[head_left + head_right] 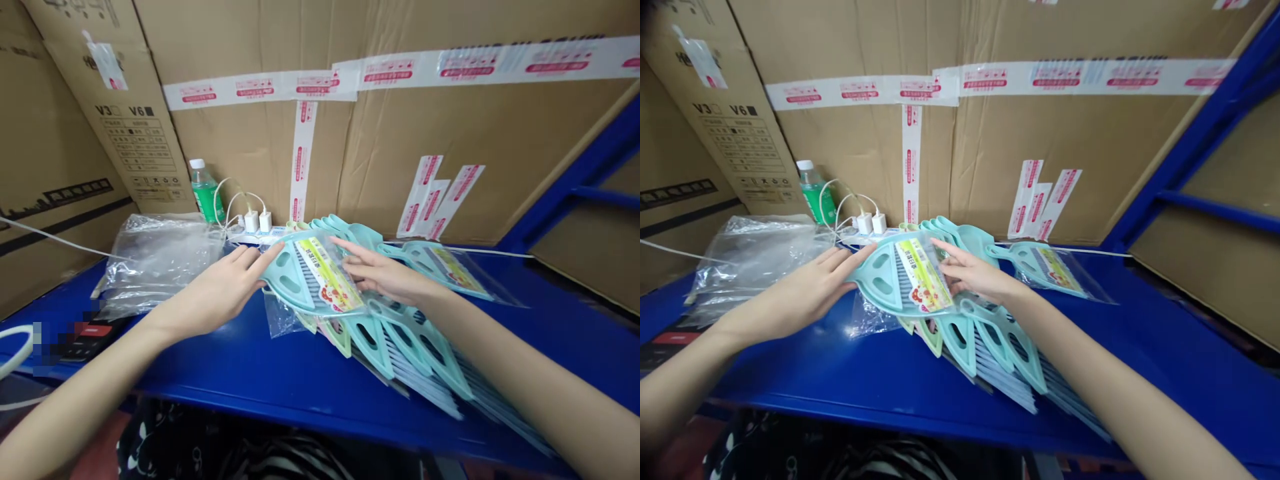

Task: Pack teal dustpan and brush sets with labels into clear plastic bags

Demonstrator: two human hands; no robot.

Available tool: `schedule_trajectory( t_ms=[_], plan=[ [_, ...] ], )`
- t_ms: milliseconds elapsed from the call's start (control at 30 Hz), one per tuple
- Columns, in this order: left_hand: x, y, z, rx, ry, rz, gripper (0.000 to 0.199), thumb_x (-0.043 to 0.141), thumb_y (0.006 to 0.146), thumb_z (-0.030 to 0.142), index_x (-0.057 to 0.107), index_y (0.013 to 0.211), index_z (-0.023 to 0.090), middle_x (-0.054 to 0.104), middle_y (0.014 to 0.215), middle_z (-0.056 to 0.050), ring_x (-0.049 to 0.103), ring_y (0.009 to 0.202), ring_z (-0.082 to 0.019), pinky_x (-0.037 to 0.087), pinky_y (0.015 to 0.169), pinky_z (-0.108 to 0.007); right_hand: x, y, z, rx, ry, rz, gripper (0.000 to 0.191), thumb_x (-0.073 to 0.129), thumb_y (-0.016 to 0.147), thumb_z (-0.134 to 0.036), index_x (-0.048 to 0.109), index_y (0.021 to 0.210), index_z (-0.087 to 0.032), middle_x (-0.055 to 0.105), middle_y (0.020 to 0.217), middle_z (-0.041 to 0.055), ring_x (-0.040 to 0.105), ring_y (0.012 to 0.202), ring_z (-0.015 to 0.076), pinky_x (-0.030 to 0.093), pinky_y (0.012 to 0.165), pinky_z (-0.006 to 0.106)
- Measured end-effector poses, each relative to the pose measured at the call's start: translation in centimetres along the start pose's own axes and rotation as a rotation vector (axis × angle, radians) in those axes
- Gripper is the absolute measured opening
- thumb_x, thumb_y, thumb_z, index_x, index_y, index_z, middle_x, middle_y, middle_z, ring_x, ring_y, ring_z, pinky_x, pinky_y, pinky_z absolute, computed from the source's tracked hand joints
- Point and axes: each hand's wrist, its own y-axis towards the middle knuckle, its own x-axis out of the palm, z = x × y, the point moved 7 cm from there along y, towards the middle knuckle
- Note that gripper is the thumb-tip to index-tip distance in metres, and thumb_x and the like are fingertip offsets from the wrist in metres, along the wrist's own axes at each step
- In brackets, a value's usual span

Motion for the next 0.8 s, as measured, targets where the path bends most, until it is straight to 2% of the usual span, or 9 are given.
schedule_trajectory(
  t_ms=[167,333,400,467,533,633,700,800],
  plan=[
    [0.2,-1.5,-1.9,-0.054,-0.102,0.021,0.052,0.026,0.099,0.028,0.019,0.149,0.015,0.058,0.1,-0.01,0.054,0.09,-0.023,0.05,0.083,-0.039,1.5,1.2,-1.2,-0.009,0.038,-0.067,0.064,0.061,0.084,-0.029,0.038,0.144,-0.03,0.06,0.096,0.0037,0.059,0.078,0.0139,0.054,0.06,0.021],
    [0.0,-2.5,-2.9,-0.064,-0.108,0.067,0.052,0.026,0.099,0.03,0.021,0.148,0.013,0.059,0.105,-0.012,0.055,0.094,-0.025,0.05,0.084,-0.04,2.7,2.3,-1.7,0.037,-0.026,-0.039,0.081,0.071,0.075,-0.031,0.032,0.146,-0.028,0.061,0.111,0.0073,0.062,0.072,0.014,0.055,0.057,0.024],
    [0.0,-2.9,-3.4,-0.075,-0.097,0.075,0.052,0.026,0.099,0.031,0.021,0.148,0.014,0.06,0.107,-0.013,0.056,0.095,-0.025,0.05,0.084,-0.04,3.2,3.0,-1.9,0.051,-0.054,-0.035,0.087,0.073,0.072,-0.025,0.028,0.147,-0.024,0.063,0.107,0.0077,0.064,0.075,0.0163,0.056,0.06,0.027],
    [-0.3,-3.4,-4.3,-0.101,-0.074,0.087,0.053,0.027,0.099,0.032,0.021,0.148,0.015,0.06,0.108,-0.013,0.056,0.096,-0.025,0.05,0.083,-0.04,3.3,4.0,-2.3,0.036,-0.106,-0.037,0.084,0.072,0.072,-0.02,0.031,0.145,-0.021,0.066,0.093,0.0054,0.065,0.074,0.018,0.055,0.062,0.029],
    [-0.9,-3.9,-5.4,-0.146,-0.025,0.124,0.054,0.03,0.098,0.033,0.022,0.148,0.017,0.061,0.11,-0.013,0.057,0.097,-0.026,0.05,0.084,-0.041,2.6,5.3,-3.2,-0.019,-0.239,0.003,0.068,0.068,0.074,-0.019,0.044,0.137,-0.019,0.067,0.083,0.0037,0.065,0.071,0.0192,0.054,0.06,0.03],
    [-2.4,-5.0,-7.3,-0.248,0.105,0.221,0.055,0.032,0.097,0.034,0.023,0.148,0.017,0.061,0.111,-0.014,0.057,0.097,-0.029,0.049,0.084,-0.045,1.2,7.2,-5.4,-0.162,-0.662,0.161,0.037,0.059,0.077,-0.014,0.062,0.114,-0.016,0.069,0.091,0.0067,0.065,0.081,0.0214,0.052,0.069,0.032],
    [-3.4,-5.7,-8.5,-0.333,0.169,0.267,0.056,0.031,0.097,0.035,0.022,0.149,0.017,0.062,0.108,-0.015,0.057,0.097,-0.032,0.048,0.084,-0.048,1.7,8.5,-6.3,-0.214,-0.942,0.144,0.034,0.052,0.08,-0.01,0.064,0.11,-0.017,0.07,0.099,0.0071,0.065,0.089,0.0225,0.05,0.076,0.032],
    [-4.2,-6.6,-9.6,-0.442,0.167,0.3,0.056,0.028,0.097,0.036,0.02,0.15,0.02,0.062,0.105,-0.013,0.056,0.098,-0.034,0.046,0.084,-0.052,3.6,10.2,-6.1,-0.216,-1.051,0.054,0.04,0.051,0.075,-0.002,0.065,0.11,-0.016,0.071,0.103,0.0089,0.065,0.093,0.023,0.049,0.078,0.03]
  ],
)
